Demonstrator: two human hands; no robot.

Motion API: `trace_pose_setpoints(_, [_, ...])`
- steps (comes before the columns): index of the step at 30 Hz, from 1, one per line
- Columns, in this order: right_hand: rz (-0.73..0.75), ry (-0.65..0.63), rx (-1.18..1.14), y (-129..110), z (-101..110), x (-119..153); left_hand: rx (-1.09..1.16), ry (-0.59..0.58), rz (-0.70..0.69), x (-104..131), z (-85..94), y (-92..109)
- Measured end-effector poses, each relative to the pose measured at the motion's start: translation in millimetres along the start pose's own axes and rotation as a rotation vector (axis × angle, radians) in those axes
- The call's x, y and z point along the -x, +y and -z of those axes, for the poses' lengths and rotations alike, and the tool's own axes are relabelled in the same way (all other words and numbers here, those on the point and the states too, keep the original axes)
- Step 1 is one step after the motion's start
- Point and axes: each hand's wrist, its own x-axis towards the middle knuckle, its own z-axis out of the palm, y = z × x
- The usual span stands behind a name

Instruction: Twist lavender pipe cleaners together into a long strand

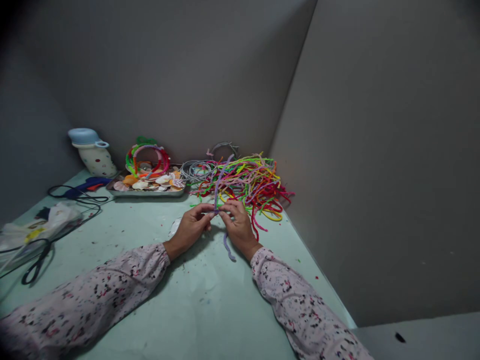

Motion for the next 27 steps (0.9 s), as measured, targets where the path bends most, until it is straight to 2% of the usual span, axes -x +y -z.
trace_pose_setpoints(27, [-0.001, -0.008, -0.017, 2.3, -0.3, 1.1, 0.010, -0.026, -0.016, -2.4, 1.6, -3.1])
